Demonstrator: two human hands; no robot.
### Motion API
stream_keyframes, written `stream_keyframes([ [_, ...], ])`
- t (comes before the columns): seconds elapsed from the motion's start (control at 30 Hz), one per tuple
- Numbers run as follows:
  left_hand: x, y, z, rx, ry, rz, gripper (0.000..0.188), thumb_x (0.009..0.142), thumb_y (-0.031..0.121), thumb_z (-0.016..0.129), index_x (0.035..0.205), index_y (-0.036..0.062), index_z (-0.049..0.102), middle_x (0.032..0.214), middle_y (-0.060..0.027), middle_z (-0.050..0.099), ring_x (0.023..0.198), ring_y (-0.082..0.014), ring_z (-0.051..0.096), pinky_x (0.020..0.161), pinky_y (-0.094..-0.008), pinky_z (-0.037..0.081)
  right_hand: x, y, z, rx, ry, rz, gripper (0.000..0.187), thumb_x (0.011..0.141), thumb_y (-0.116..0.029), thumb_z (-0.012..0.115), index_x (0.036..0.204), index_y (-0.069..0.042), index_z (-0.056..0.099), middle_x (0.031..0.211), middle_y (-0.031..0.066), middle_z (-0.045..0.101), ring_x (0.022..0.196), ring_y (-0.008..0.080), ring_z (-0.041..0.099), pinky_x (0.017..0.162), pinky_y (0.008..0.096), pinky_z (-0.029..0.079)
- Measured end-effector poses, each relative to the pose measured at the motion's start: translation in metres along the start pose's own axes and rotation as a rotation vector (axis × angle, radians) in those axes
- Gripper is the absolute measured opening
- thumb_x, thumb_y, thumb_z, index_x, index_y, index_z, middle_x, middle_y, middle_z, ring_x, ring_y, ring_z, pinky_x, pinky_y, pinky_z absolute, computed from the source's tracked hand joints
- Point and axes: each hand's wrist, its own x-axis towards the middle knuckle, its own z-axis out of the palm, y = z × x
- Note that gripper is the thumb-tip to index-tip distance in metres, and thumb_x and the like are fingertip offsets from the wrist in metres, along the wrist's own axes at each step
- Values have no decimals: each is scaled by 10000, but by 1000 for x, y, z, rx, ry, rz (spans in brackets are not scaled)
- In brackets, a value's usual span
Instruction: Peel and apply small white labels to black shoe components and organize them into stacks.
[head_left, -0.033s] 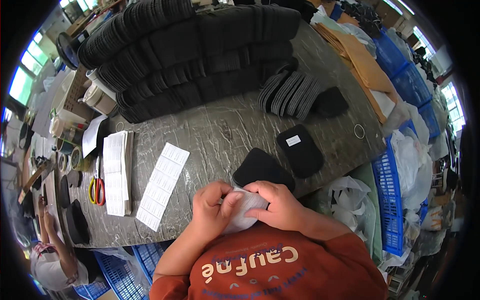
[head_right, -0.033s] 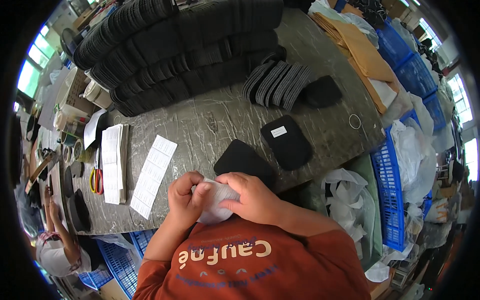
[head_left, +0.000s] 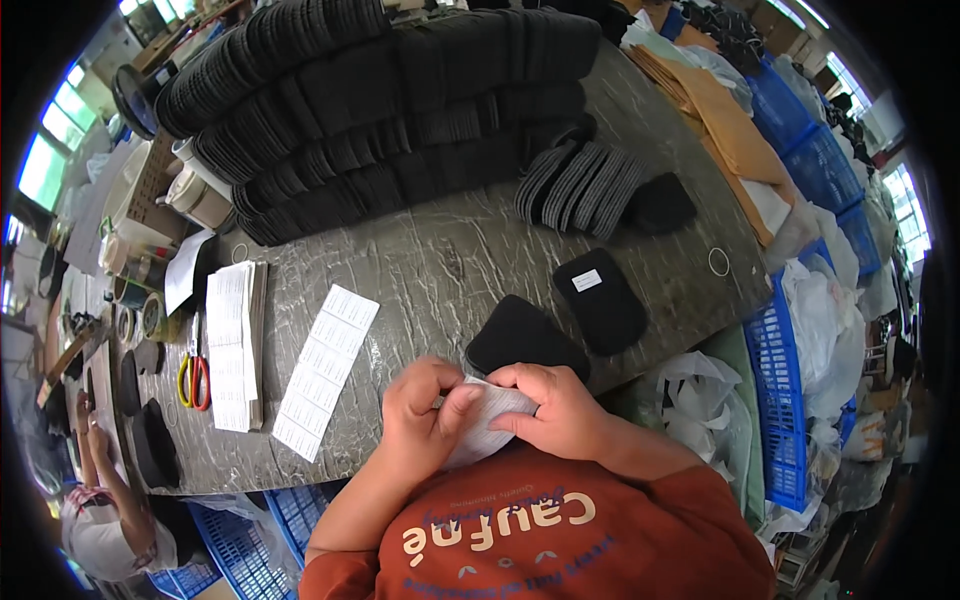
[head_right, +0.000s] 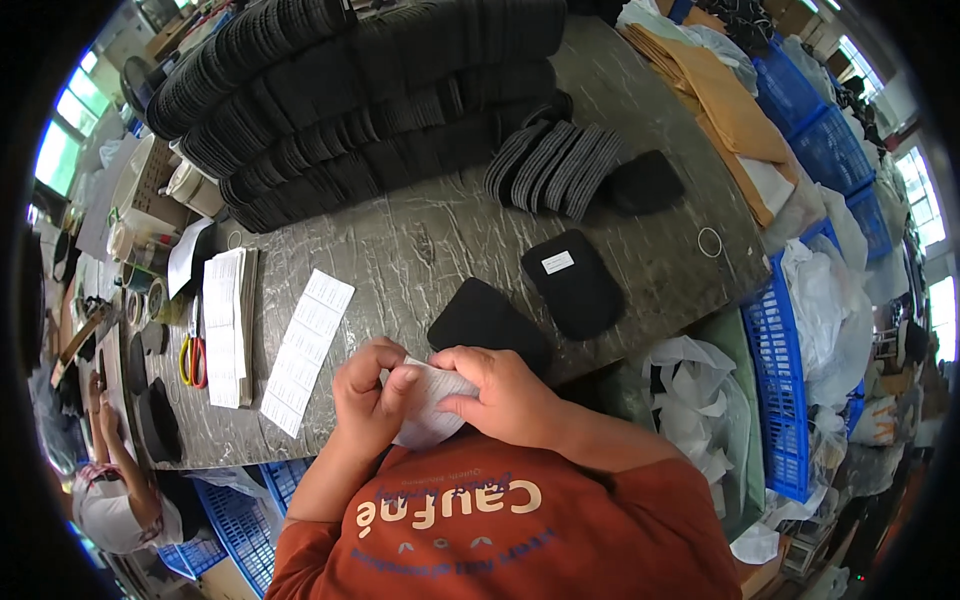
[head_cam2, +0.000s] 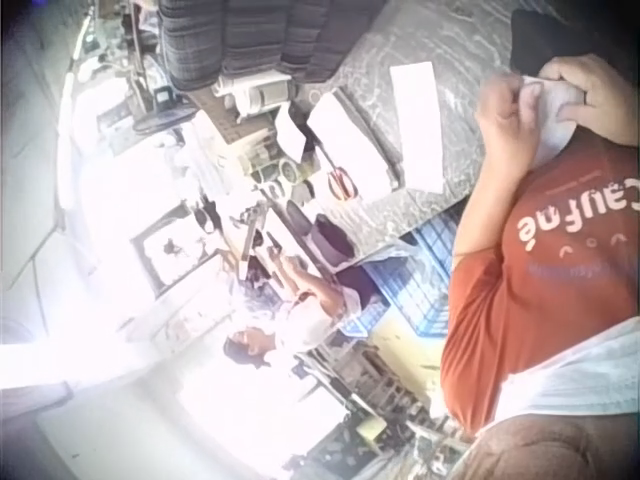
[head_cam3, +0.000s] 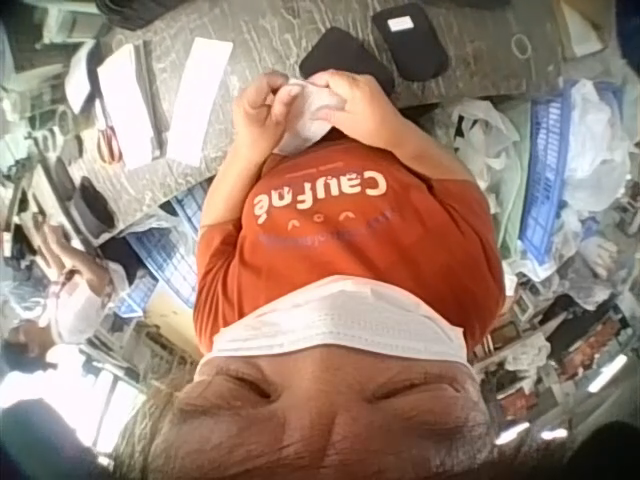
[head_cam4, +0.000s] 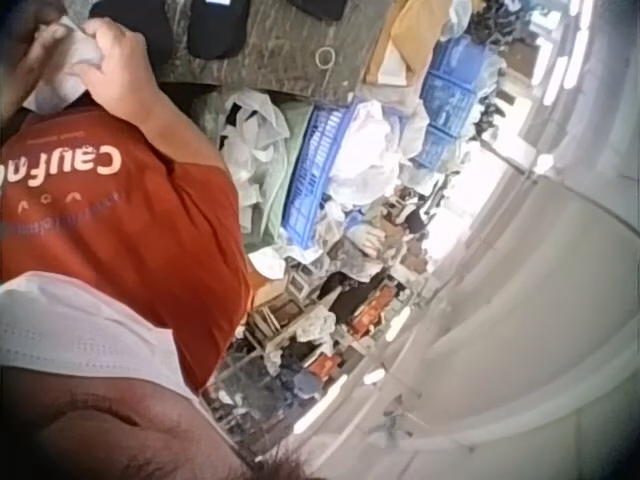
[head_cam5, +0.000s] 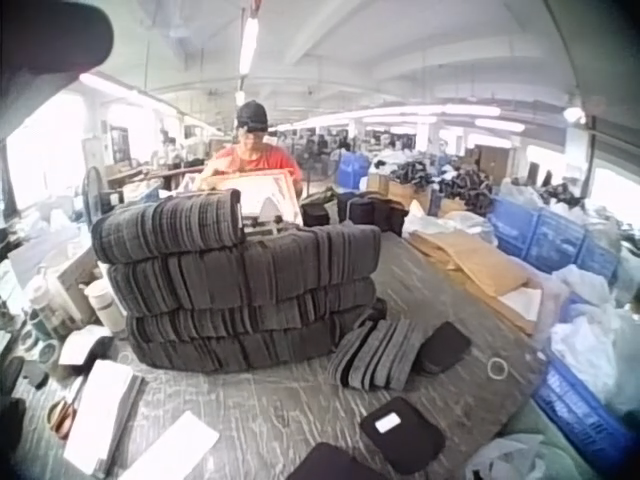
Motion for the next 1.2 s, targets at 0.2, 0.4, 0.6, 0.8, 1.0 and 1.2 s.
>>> stream_keyframes([
  [0.2, 6, 5, -5, -83, -102, -186, 365, 745, 54, 802, 1052, -9, 615, 853, -38, 656, 751, -103, 595, 653, -240, 481, 7, -4, 1, 250, 55, 271, 443, 769, -35, 748, 1133, 1, 500, 877, 129, 695, 804, 142, 675, 696, 291, 518],
  [0.4, 9, 12, -14, -12, 51, -374, 178, 764, 92, 801, 757, 6, 646, 612, 29, 572, 566, -25, 479, 483, -207, 370, 7, 9, -9, 487, 70, 359, 330, 849, -19, 677, 1113, 17, 481, 837, 97, 685, 788, 122, 663, 671, 241, 504],
  [0.6, 9, 7, -10, 237, 98, -314, 209, 779, 144, 781, 774, -22, 654, 590, -94, 592, 499, -147, 547, 471, -288, 429, 9, 12, -10, 181, 154, 71, 91, 853, -15, 662, 869, -5, 573, 801, 48, 632, 718, 101, 584, 641, 244, 473],
  [0.8, 11, 8, -13, 279, -366, 183, 138, 742, 76, 738, 794, -7, 641, 923, -162, 665, 805, -313, 629, 698, -384, 503, 29, 26, -45, 203, 355, 239, 55, 855, -27, 652, 861, 11, 612, 729, 12, 619, 668, 62, 554, 629, 221, 459],
  [1.0, 3, 6, 13, 425, -422, 276, 175, 791, 121, 694, 775, -28, 605, 1166, -189, 627, 1162, -340, 566, 982, -404, 469, 38, 47, -31, 141, 211, 324, 61, 849, -39, 661, 833, 15, 636, 723, 20, 642, 659, 64, 567, 607, 232, 462],
  [1.2, 3, 3, 14, 417, -431, 281, 189, 814, 128, 680, 771, -34, 594, 1173, -190, 627, 1167, -334, 566, 974, -395, 473, 38, 49, -26, 84, 214, 308, 69, 843, -45, 664, 827, 18, 640, 716, 43, 654, 619, 76, 564, 569, 246, 455],
])
